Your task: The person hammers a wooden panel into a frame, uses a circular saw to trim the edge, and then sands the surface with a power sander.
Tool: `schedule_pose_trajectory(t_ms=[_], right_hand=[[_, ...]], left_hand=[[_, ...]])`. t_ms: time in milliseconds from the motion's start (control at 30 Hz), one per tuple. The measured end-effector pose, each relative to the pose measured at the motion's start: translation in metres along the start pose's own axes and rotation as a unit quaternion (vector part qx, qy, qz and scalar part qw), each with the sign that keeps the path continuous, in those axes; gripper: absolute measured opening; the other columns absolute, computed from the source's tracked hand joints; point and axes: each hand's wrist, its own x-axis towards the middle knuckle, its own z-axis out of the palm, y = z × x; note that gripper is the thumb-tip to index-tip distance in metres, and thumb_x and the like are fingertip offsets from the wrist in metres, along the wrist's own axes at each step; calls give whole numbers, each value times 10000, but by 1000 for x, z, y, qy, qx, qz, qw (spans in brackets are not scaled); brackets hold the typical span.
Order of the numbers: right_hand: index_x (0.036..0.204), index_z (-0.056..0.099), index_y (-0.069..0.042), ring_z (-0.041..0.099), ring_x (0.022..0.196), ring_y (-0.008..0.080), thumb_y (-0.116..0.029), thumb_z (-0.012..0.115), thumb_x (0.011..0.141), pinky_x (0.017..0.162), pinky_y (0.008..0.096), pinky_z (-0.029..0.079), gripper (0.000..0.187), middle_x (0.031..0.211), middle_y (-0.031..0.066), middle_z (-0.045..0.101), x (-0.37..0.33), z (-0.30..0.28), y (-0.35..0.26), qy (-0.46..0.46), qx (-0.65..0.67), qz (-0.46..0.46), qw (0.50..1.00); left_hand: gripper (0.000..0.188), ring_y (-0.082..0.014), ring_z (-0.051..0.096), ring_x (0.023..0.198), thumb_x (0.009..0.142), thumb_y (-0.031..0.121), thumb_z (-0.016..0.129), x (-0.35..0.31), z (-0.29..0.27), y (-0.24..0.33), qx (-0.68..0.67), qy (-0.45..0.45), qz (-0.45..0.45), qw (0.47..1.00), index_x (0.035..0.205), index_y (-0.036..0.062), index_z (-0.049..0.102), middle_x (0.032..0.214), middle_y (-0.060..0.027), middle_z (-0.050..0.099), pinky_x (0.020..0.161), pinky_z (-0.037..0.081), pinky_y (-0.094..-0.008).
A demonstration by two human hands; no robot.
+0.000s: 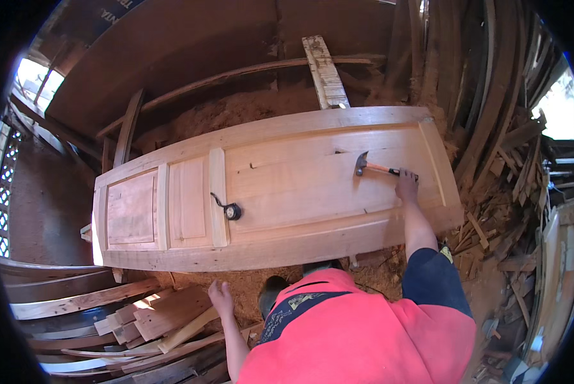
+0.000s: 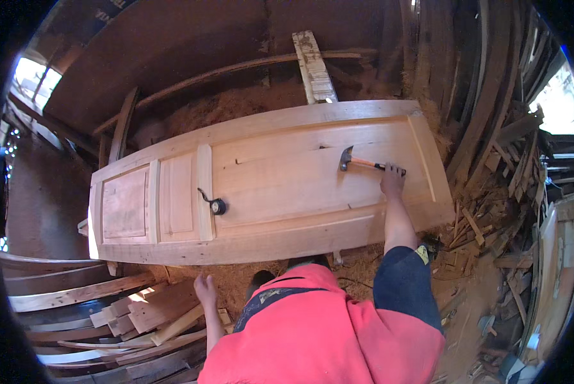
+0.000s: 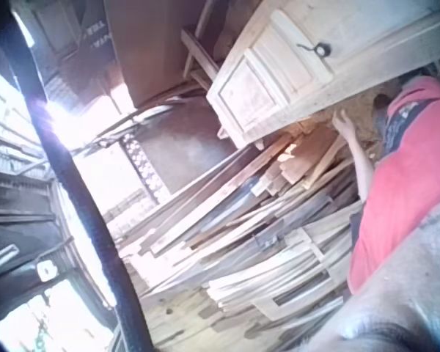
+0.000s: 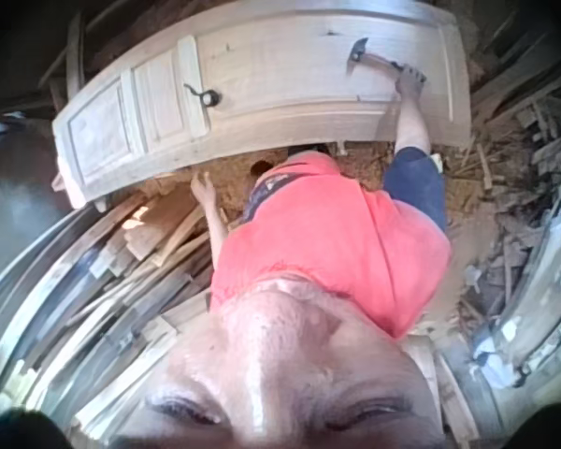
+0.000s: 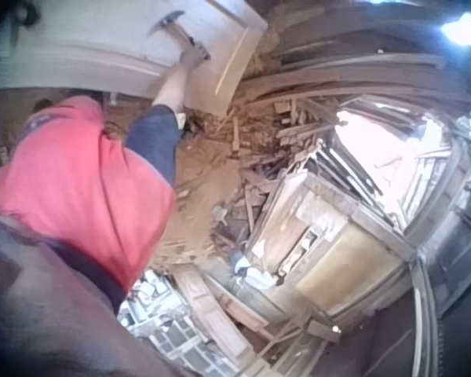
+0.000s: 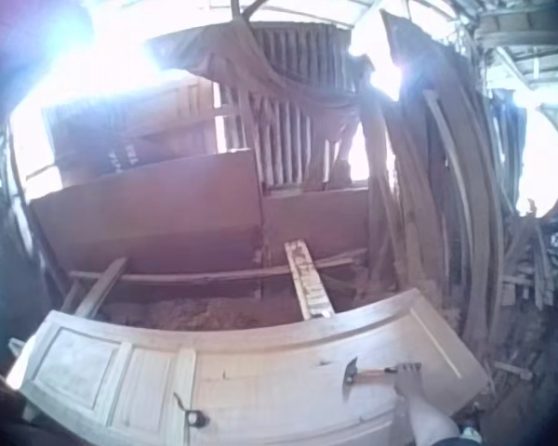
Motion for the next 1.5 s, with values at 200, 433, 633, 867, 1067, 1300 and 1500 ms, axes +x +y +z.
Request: schedule_pose_trajectory(t_ms=[200, 433, 633, 867, 1067, 1300, 1500], right_hand=[[1246, 600, -110, 646, 1119, 343, -169, 597, 929, 954, 514, 504, 323, 1216, 128, 668, 8, 2, 12, -63, -42, -46, 996], [1048, 612, -37, 680, 700, 274, -241, 636, 935, 620, 450, 533, 235, 754, 137, 663, -126, 27, -56, -171, 377, 75, 907], [918, 584, -57, 537, 466, 134, -283, 723, 919, 426, 316, 440, 265, 638, 10, 563, -250, -31, -175, -178, 646, 262, 695], [1083, 577, -37, 594, 780, 119, -464, 856, 812, 704, 312, 513, 578, 879, 14, 581, -364, -72, -281, -12, 780, 197, 594], [1320, 509, 4, 538, 1058, 182, -397, 919, 697, 960, 335, 454, 847, 1110, 63, 585, -479, -68, -308, 155, 733, 343, 567], [1303, 475, -110, 655, 737, 144, -435, 753, 920, 596, 316, 589, 574, 990, 49, 647, -605, -58, -353, 220, 812, 455, 291], [1219, 576, -123, 637, 760, 124, -311, 752, 934, 633, 291, 551, 384, 914, 24, 659, -683, -7, -414, 329, 829, 440, 101]], left_hand=[[585, -457, 434, 1355, 888, 180, 736, 104, 60, 140, 38, -107, 225, 968, 1414, 67, 505, 1442, -283, 464, 1112, 401, -515], [730, -472, 408, 1358, 830, 243, 780, 198, 115, 162, 93, -90, 260, 957, 1457, 62, 453, 1476, -263, 432, 1110, 386, -535], [559, -326, 585, 1094, 844, 247, 777, 211, 122, 176, 53, -200, 261, 943, 1303, 23, 551, 1271, -206, 583, 937, 483, -438], [618, -209, 663, 975, 1049, 599, 402, 105, 92, 228, -200, -711, 65, 671, 1307, 65, 578, 1103, -105, 661, 766, 560, -373], [501, -179, 637, 1072, 1075, 439, 480, 39, 48, 215, -24, -881, 78, 467, 1383, 48, 534, 1209, -106, 650, 925, 518, -325], [362, -52, 572, 704, 986, 60, 584, -30, 54, 173, 106, -857, 430, 265, 1346, 36, 557, 851, -16, 657, 591, 453, -229], [344, -185, 689, 822, 910, -10, 612, -98, 65, 102, 103, -794, 589, 108, 1252, 15, 584, 1033, -150, 726, 687, 557, -329]])
